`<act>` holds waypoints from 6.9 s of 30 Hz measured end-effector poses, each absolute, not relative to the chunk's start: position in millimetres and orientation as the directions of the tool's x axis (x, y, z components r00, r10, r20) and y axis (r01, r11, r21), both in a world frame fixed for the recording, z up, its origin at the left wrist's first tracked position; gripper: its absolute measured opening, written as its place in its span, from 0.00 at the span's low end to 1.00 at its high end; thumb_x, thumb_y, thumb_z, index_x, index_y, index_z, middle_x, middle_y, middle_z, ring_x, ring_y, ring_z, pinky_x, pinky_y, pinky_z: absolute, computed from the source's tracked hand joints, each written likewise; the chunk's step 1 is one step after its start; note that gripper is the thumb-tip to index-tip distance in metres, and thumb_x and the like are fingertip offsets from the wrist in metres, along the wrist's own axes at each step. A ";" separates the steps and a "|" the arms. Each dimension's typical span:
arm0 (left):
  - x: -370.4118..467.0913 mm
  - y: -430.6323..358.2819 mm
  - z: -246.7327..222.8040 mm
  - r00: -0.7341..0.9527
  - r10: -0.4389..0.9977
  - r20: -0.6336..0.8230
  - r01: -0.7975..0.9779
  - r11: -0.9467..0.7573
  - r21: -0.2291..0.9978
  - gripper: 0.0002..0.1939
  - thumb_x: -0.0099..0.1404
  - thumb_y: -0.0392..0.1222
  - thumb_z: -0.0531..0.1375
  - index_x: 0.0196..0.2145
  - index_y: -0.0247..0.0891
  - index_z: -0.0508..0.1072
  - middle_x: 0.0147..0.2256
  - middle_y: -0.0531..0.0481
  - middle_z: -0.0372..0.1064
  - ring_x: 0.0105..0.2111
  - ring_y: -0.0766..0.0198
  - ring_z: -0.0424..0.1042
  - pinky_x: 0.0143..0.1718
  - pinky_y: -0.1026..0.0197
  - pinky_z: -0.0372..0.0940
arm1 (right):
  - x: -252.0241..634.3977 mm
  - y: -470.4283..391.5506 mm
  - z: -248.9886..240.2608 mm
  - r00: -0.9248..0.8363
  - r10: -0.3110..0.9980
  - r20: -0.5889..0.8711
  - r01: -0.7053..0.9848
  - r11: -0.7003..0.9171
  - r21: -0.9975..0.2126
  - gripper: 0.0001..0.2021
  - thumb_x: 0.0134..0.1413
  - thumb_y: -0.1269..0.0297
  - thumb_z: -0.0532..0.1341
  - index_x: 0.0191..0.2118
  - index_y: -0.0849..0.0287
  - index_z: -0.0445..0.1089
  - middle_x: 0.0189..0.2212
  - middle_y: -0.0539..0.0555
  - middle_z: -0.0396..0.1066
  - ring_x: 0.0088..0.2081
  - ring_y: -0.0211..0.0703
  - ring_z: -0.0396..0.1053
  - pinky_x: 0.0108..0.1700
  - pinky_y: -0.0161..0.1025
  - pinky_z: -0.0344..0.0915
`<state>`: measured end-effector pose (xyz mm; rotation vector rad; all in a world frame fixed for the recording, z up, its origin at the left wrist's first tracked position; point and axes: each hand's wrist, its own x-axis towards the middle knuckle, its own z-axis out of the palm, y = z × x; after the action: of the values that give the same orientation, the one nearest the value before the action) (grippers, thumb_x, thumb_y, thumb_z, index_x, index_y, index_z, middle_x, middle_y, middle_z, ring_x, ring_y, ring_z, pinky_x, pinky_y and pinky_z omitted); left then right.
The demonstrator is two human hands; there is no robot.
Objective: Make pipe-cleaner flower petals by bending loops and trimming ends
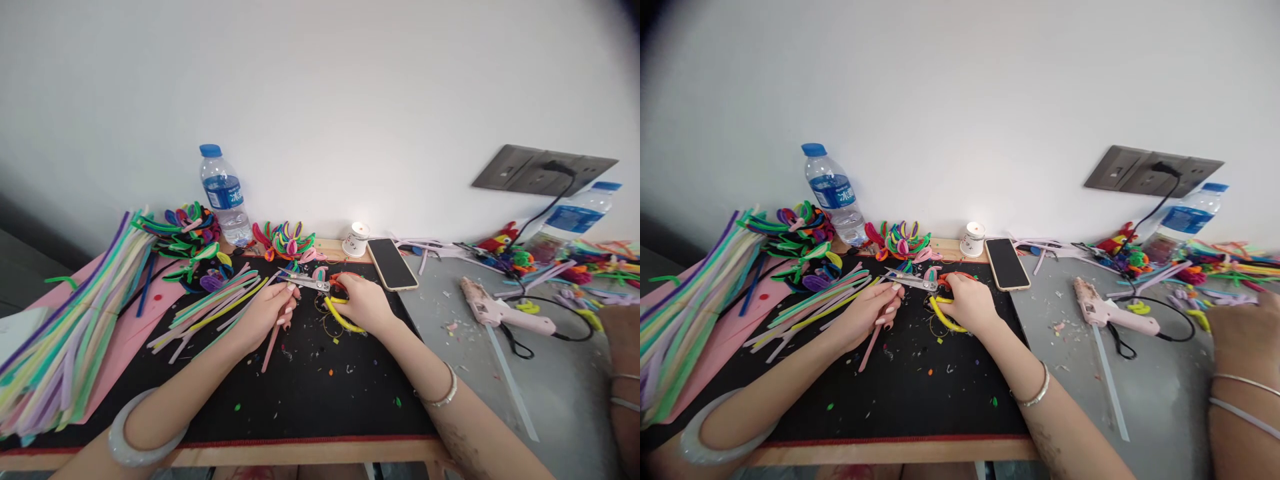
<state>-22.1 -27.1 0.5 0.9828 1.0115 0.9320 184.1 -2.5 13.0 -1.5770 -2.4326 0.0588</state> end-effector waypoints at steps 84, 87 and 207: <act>-23.0 -27.5 1.5 0.280 0.934 -0.220 -0.205 0.282 0.937 0.12 0.63 0.48 0.53 0.29 0.36 0.63 0.17 0.59 0.55 0.12 0.76 0.52 0.17 0.69 0.56 | 197.8 10.2 12.6 -0.048 0.974 0.220 0.991 0.074 -0.111 0.11 0.51 0.55 0.56 0.30 0.58 0.66 0.30 0.55 0.69 0.31 0.44 0.68 0.28 0.35 0.54; -22.2 -28.0 3.7 0.284 0.934 -0.217 -0.176 0.273 0.946 0.12 0.63 0.49 0.52 0.31 0.36 0.64 0.18 0.59 0.54 0.13 0.76 0.52 0.18 0.68 0.57 | 204.4 14.8 7.8 0.019 0.979 0.205 0.994 0.005 -0.114 0.11 0.50 0.55 0.56 0.31 0.60 0.66 0.33 0.57 0.68 0.33 0.46 0.68 0.29 0.37 0.56; -23.2 -29.8 13.9 0.024 0.993 -0.113 -0.325 0.115 0.939 0.11 0.56 0.46 0.61 0.25 0.33 0.70 0.18 0.58 0.58 0.14 0.76 0.54 0.17 0.69 0.56 | 168.4 -15.5 3.4 -0.299 0.881 0.367 0.873 0.408 -0.269 0.16 0.47 0.48 0.58 0.31 0.58 0.62 0.26 0.52 0.66 0.25 0.39 0.62 0.26 0.34 0.50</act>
<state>-23.2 -29.8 13.9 0.8837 1.0118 1.2601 168.4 -15.5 3.4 -1.4939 -2.2127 0.0244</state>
